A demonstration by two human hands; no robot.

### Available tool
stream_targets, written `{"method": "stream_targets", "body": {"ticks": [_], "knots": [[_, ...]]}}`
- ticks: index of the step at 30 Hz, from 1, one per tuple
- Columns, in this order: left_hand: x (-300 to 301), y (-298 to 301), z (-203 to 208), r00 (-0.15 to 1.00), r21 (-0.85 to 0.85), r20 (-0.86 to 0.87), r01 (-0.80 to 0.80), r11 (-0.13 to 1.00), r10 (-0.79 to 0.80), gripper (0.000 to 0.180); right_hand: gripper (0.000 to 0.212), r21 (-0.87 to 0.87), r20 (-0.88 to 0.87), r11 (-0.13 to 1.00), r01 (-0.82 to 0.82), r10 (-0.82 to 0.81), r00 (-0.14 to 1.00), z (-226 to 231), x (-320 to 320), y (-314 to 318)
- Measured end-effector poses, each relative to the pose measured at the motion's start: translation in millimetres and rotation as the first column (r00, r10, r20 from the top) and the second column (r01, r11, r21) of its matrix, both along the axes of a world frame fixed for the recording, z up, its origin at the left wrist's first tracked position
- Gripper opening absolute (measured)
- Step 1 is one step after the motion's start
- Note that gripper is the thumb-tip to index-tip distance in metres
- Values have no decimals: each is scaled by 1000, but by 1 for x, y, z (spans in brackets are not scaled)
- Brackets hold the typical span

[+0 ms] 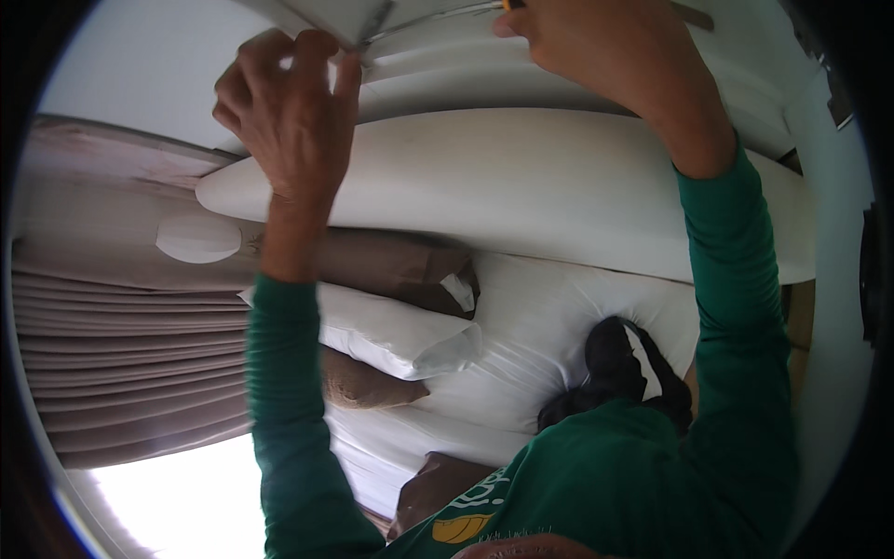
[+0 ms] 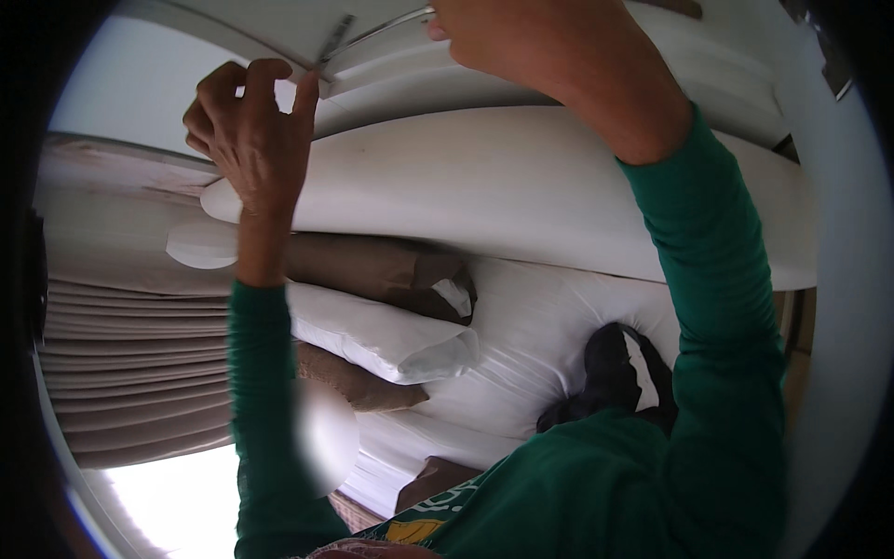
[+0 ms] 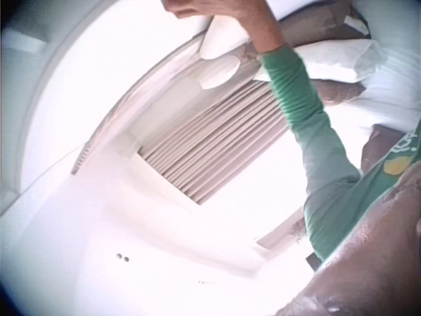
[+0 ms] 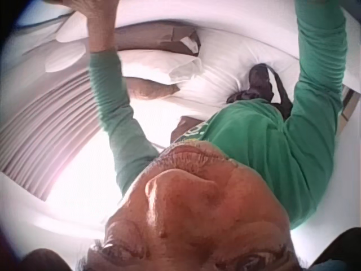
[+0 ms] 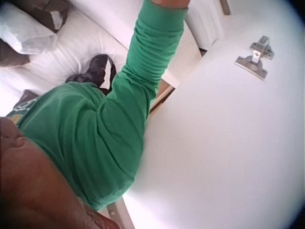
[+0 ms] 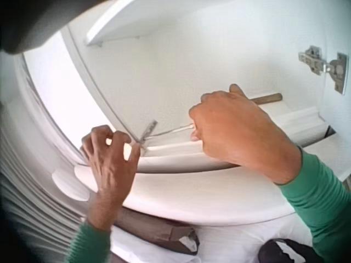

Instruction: The person is installing hinges on a white cabinet door. They use a screwdriver to tighten screws into the hinge plates, securing them to the cabinet frame. The person is sitting on a bed while performing the task.

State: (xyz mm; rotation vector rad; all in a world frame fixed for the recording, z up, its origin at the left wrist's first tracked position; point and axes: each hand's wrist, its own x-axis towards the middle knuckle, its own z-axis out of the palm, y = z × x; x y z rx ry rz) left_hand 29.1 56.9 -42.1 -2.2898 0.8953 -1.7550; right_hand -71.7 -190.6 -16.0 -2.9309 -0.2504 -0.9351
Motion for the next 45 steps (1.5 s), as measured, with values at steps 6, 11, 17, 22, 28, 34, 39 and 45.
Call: {"method": "stream_targets", "body": {"ticks": [6,11,17,22,28,34,39,45], "knots": [[-2,-6,-51,997,-415,-75,-5,910,-29,13,20,67,-110,996,51,-44,993,11,-1,9],[6,-6,-37,1000,-311,-20,-27,950,22,12,20,57,-75,998,39,-34,997,12,-6,14],[6,-2,-12,998,-143,-36,-58,988,53,11,20,46,-113,997,62,-56,992,6,9,2],[8,2,-22,997,-114,-74,-15,993,7,12,20,59,-113,997,54,-47,992,9,-3,10],[9,-4,-32,994,-192,-110,7,981,-28,10,21,35,-123,996,87,-82,989,2,10,1],[7,-8,-42,988,-308,-140,23,951,-69,9,23,20,-54,999,49,-48,997,12,-13,19],[5,-12,-49,976,-405,-180,39,913,-121,13,24,22,-65,997,73,-71,995,9,-11,20],[10,-8,-49,955,-461,-209,93,883,-210,13,24,31,-224,996,83,-74,972,7,7,10]]}}
